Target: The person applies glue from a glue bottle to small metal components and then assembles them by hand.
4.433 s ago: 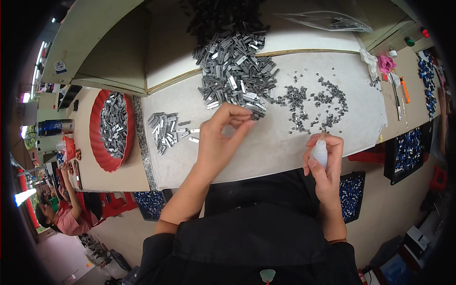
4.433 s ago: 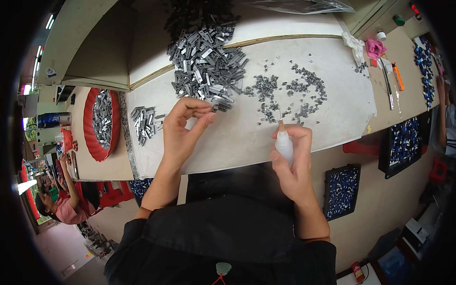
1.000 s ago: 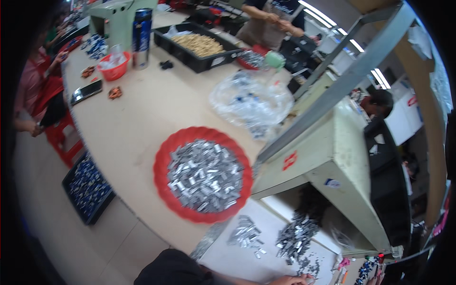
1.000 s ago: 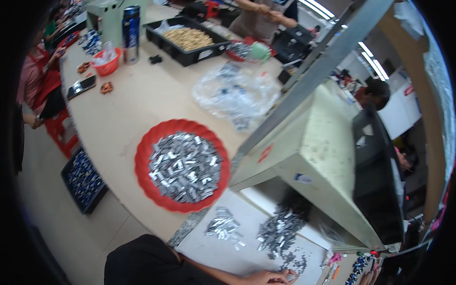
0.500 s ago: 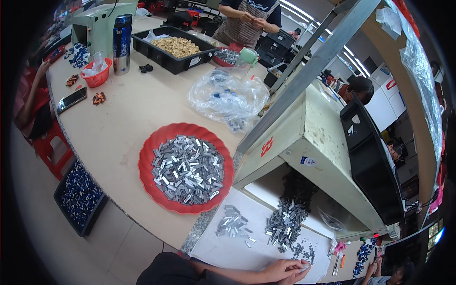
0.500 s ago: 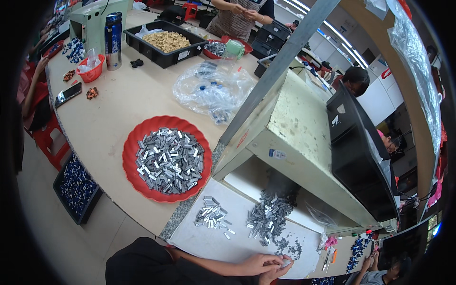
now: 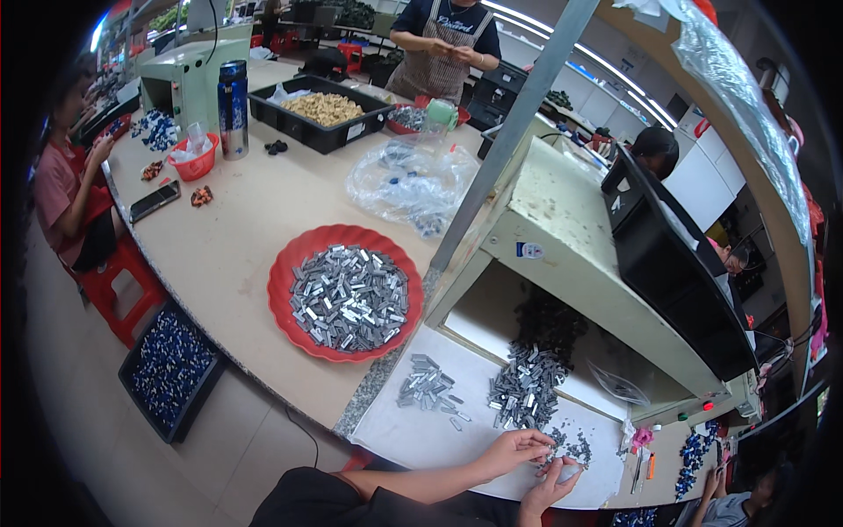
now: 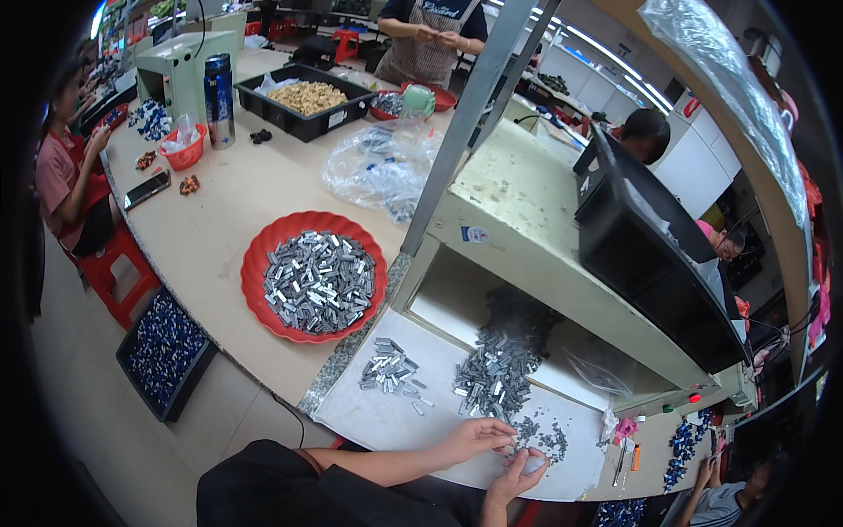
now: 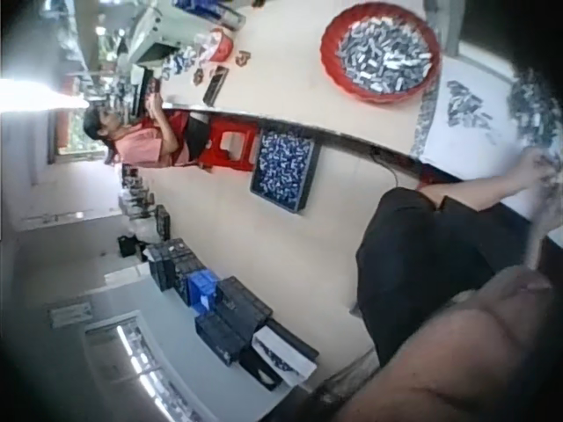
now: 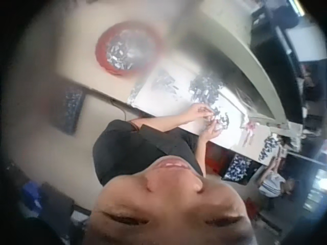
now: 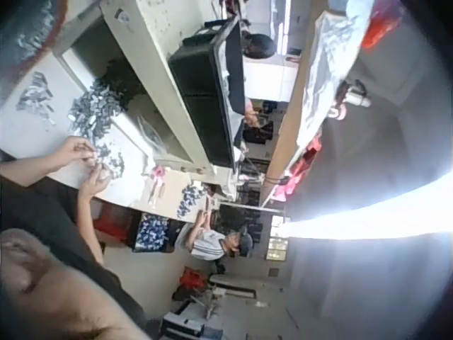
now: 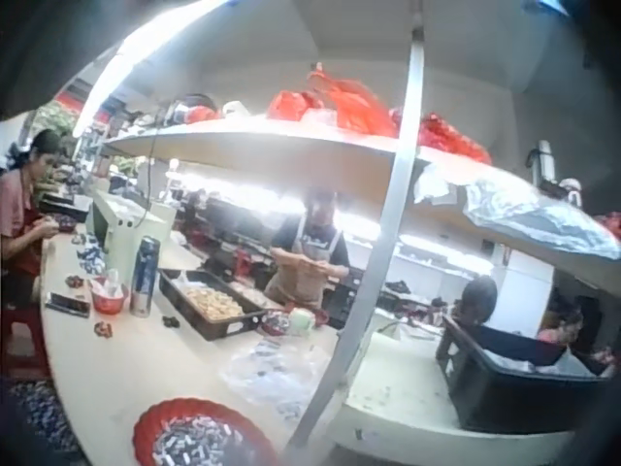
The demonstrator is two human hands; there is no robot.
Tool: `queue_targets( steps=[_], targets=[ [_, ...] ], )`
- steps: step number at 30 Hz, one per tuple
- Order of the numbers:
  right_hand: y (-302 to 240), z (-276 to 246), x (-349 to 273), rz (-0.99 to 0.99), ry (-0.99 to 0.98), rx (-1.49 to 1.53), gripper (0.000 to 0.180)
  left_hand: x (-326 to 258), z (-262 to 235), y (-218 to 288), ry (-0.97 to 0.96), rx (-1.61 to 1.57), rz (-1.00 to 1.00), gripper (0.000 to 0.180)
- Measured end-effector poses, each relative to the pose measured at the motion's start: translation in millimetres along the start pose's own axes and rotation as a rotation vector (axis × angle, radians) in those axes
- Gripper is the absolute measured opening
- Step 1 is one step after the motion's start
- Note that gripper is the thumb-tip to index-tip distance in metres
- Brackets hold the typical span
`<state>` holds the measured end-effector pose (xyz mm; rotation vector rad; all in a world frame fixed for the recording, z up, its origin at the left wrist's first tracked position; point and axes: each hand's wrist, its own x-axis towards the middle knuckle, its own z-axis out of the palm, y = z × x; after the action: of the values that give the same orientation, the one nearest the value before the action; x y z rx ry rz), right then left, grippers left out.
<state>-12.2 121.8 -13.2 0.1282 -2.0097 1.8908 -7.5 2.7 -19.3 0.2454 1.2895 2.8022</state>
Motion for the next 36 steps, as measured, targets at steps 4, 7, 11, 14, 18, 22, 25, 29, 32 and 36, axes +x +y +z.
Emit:
queue_targets(
  steps=[4,7,11,14,18,22,25,29,32,36],
  targets=[
    [17.2,-9.5,3.9,-0.042,-0.027,-0.064,0.019,3.0,-4.5,-1.3,0.062,-0.09,-0.049,0.026],
    [10.1,-11.4,-1.2,0.018,-0.01,-0.093,0.016,0.0,-0.8,-0.7,0.061,-0.08,-0.095,0.026],
    [5.7,-17.2,-6.4,0.058,-0.073,-0.114,0.021,-4.4,3.3,-3.1,0.072,-0.069,-0.057,0.026],
    [15.4,-21.8,-6.1,0.038,-0.028,-0.044,0.019,4.9,4.5,-6.0,0.114,-0.076,-0.002,0.024],
    [24.5,-37.5,-5.8,0.091,-0.094,-0.127,0.023,13.2,9.3,-9.9,0.041,-0.007,-0.037,0.018],
    [23.6,-48.1,-4.0,0.082,-0.241,0.091,0.034,19.9,7.6,-10.5,-0.025,0.011,-0.032,0.016],
    [21.0,-45.8,-2.7,0.066,-0.241,0.211,0.045,23.7,2.0,-10.2,-0.021,0.001,-0.051,0.019],
    [-0.8,-36.1,2.5,-0.05,-0.226,0.05,0.043,16.6,3.7,9.3,0.038,0.026,-0.08,0.021],
    [-20.5,-43.7,4.1,0.027,-0.214,0.185,0.034,5.9,4.0,13.4,0.056,0.059,-0.113,0.023],
    [-25.7,-71.5,8.8,0.012,-0.118,0.141,0.036,13.6,17.8,16.6,-0.001,0.06,-0.153,0.022]
  ],
)
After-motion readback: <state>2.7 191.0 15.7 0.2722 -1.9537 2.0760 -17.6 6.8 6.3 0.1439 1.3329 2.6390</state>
